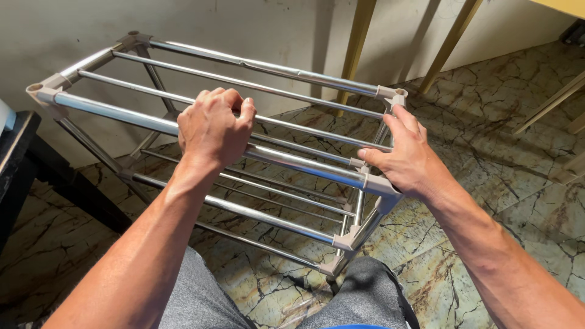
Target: The person assembles a metal rack by connecting metal rods with plastic connectors. They insert rods into connectors, align the frame, and secure the joints to form a rectangular structure.
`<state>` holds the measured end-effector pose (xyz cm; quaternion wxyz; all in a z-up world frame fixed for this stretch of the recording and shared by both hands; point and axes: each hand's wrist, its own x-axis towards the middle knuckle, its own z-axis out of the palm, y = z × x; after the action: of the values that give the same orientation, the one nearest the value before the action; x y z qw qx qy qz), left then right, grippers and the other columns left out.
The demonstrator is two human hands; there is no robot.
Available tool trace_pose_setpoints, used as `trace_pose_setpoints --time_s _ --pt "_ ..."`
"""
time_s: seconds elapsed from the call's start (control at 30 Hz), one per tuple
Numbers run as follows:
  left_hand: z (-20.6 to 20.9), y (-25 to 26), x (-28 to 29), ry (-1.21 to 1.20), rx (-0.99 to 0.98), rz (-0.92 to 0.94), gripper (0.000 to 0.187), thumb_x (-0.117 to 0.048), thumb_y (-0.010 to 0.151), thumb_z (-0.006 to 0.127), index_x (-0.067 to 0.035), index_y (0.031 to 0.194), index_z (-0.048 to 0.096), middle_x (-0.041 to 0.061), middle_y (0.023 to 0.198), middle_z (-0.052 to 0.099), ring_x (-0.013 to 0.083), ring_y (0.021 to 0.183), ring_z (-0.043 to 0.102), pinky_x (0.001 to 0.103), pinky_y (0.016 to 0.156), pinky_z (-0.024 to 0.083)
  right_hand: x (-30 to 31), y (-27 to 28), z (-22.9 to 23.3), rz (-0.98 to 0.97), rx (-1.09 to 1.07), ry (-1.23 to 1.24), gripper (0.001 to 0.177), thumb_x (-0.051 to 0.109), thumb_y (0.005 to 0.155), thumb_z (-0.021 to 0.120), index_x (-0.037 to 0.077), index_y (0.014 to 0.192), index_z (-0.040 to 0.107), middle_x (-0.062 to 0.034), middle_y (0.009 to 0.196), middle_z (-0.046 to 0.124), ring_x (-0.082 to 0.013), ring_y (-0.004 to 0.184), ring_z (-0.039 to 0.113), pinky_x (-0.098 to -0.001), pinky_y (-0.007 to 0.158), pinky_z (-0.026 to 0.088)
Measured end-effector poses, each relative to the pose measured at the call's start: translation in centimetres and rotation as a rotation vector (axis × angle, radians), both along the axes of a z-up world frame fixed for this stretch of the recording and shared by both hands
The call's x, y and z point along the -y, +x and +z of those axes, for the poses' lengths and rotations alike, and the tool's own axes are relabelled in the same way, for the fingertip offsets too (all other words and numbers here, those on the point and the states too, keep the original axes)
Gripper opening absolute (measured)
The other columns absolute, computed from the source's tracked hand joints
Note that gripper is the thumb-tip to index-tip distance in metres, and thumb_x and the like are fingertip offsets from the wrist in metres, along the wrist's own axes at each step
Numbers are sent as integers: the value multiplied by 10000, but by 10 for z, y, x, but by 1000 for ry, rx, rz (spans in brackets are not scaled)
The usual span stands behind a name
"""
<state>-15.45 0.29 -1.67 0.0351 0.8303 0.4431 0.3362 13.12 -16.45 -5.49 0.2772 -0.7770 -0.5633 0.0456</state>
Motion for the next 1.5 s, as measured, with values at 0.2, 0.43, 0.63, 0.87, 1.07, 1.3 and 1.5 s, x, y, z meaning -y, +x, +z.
trace_pose_setpoints --time_s 0.2,0.43,0.63,0.87,1.07,1.3,1.5 --pt "-4 -2 1 -8 93 -21 323 -347 957 567 -92 860 741 75 910 719 288 942 656 471 823 497 3 2 -6 3 -30 109 906 438 810 786 -75 1471 438 -261 1642 276 -387 1515 283 -433 1229 257" --pt "-5 -11 -3 40 181 -158 247 -295 949 632 -83 866 728 67 923 715 268 914 670 446 818 515 16 -22 11 -69 -657 127 1076 449 739 760 79 1588 213 -228 1628 257 -361 1441 401 -537 1102 416" --pt "-8 -21 -1 93 -5 -83 290 -325 981 574 -86 990 738 121 1024 680 335 851 680 494 767 506 40 -52 16 -46 -1096 120 1005 215 861 649 313 1636 18 -256 1268 623 -354 923 713 -526 636 553" --pt "-9 -16 4 -4 -90 5 367 -374 1002 513 -89 1026 744 117 1058 682 356 875 688 509 777 512 37 -53 11 75 -1139 262 899 63 931 578 231 1659 79 -112 797 571 -191 591 603 -402 440 579" --pt "-10 -15 3 5 10 -68 336 -351 998 511 -116 1017 751 90 1066 694 328 871 697 486 786 514 36 -44 8 -2 -1133 222 919 63 896 586 250 1644 86 -86 761 550 -186 539 579 -409 401 559" --pt "-25 -37 -19 190 44 -156 270 -299 999 594 -87 1082 740 134 1135 684 314 1050 643 479 947 444 24 -4 14 23 -1093 157 918 64 882 615 252 1643 138 -115 772 565 -204 505 590 -417 427 571" --pt "-39 -104 -45 356 73 152 289 -247 989 644 -44 1191 683 185 1183 623 349 1176 527 523 968 388 11 64 15 63 -1027 -1 919 106 855 632 309 1641 200 -146 968 562 -208 540 608 -413 512 598"
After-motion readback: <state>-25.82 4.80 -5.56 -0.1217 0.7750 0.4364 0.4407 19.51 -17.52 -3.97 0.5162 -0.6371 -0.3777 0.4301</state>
